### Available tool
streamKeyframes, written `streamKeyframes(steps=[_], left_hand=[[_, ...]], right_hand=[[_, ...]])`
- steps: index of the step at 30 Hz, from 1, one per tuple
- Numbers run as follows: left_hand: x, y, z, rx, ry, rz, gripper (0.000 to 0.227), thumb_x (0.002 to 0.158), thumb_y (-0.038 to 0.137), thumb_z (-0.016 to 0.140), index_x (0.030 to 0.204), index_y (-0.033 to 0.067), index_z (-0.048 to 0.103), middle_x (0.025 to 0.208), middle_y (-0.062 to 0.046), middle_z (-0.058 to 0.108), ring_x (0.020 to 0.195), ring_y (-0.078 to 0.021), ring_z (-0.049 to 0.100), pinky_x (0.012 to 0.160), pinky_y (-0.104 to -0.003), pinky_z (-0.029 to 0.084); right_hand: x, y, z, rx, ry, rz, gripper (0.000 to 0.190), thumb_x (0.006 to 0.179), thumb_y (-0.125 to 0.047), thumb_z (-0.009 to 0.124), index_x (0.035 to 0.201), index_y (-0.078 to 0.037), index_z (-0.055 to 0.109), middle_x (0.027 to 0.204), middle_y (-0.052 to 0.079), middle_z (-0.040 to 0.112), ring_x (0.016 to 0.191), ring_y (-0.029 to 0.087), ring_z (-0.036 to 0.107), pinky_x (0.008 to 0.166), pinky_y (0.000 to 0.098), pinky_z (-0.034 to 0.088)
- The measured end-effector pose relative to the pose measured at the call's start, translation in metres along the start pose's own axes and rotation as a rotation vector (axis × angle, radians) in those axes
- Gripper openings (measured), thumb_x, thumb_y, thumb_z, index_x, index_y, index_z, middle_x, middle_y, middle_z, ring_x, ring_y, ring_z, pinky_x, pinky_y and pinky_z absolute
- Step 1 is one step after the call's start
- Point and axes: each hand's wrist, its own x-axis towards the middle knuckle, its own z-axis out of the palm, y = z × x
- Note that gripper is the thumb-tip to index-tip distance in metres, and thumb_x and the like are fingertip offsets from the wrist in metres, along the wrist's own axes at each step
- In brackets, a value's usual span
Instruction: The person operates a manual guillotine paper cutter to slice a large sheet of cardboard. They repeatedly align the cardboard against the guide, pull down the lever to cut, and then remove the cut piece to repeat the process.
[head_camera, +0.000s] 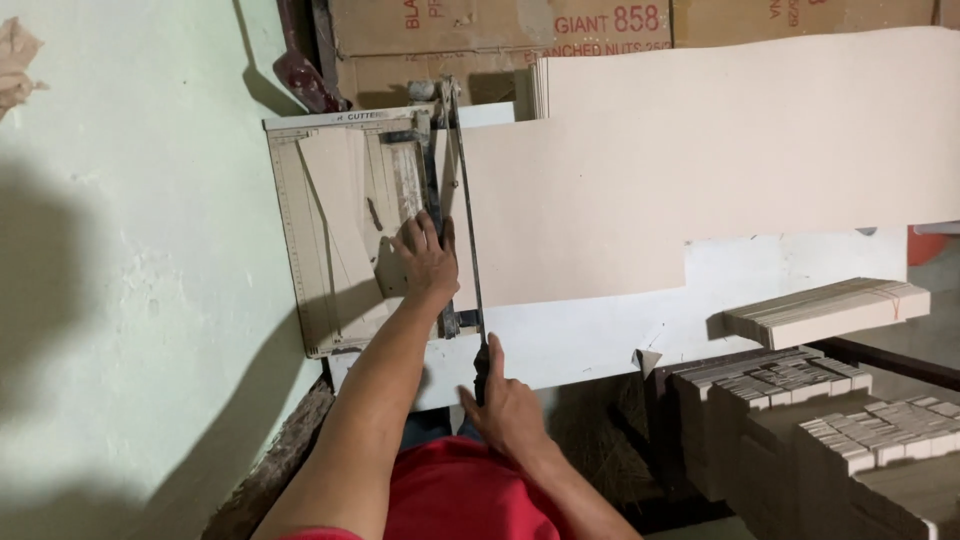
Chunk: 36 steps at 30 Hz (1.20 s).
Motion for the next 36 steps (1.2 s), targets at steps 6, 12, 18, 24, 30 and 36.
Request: streamKeyframes(steps=[6,12,18,24,30,36], left_hand=[[-0.008,-0.001,-0.004,-0.121,-0.034,0.005,0.117,0.081,0.028,0.083,0.164,0.0138,0.002,0.164,-0.029,-0.008,0.152,-0.0484,-0.006,0.113,-0.078,0.007],[-0.011,0.001,-0.009,-0.163,-0.045,-0.012,0.116,0.083,0.029,0.083,0.164,0.0159,0.001,0.165,-0.027,-0.007,0.152,-0.0472,-0.007,0.113,-0.077,0.003],[-0.002,0.000,-0.006,-0.239,-0.014,-0.018,0.117,0.079,0.021,0.087,0.164,0.0140,0.006,0.166,-0.030,-0.005,0.153,-0.0474,-0.006,0.114,-0.074,0.012],[-0.002,0.001,0.017,-0.164,0.125,0.002,0.121,0.072,0.031,0.090,0.163,0.0142,0.013,0.164,-0.030,0.003,0.152,-0.0486,0.004,0.112,-0.078,0.011],[0.000,-0.001,0.014,-0.193,0.074,-0.018,0.125,0.072,0.028,0.089,0.164,0.0201,0.004,0.166,-0.026,-0.008,0.153,-0.0461,-0.009,0.113,-0.076,-0.005],[-0.038,0.009,-0.004,-0.882,0.151,0.054,0.086,0.100,0.045,0.057,0.167,0.0320,0.003,0.172,-0.011,0.003,0.156,-0.0401,0.007,0.119,-0.059,0.018]], right_hand=[[0.101,0.061,0.114,0.002,0.410,-0.176,0.089,0.092,-0.025,0.057,0.165,-0.008,0.007,0.088,0.025,0.075,0.074,0.045,0.075,0.065,0.0561,0.058],[0.101,0.067,0.125,-0.099,0.609,-0.265,0.089,0.092,-0.020,0.059,0.165,-0.004,0.011,0.079,0.021,0.075,0.062,0.039,0.074,0.056,0.0511,0.058],[0.116,0.074,0.127,-0.001,0.470,-0.190,0.088,0.095,-0.029,0.056,0.166,-0.018,0.006,0.086,0.021,0.075,0.072,0.043,0.075,0.065,0.0547,0.057],[0.106,0.071,0.129,0.047,0.419,-0.133,0.083,0.094,-0.030,0.053,0.166,-0.019,0.011,0.089,0.020,0.075,0.073,0.044,0.075,0.066,0.0535,0.058],[0.064,0.053,0.072,0.136,0.348,-0.199,0.086,0.094,-0.025,0.056,0.165,-0.019,0.007,0.092,0.021,0.075,0.079,0.044,0.075,0.069,0.0547,0.057],[-0.059,0.003,-0.066,0.486,0.020,-0.124,0.108,0.083,-0.076,0.056,0.166,-0.028,0.006,0.096,0.020,0.078,0.091,0.043,0.076,0.075,0.0512,0.057]])
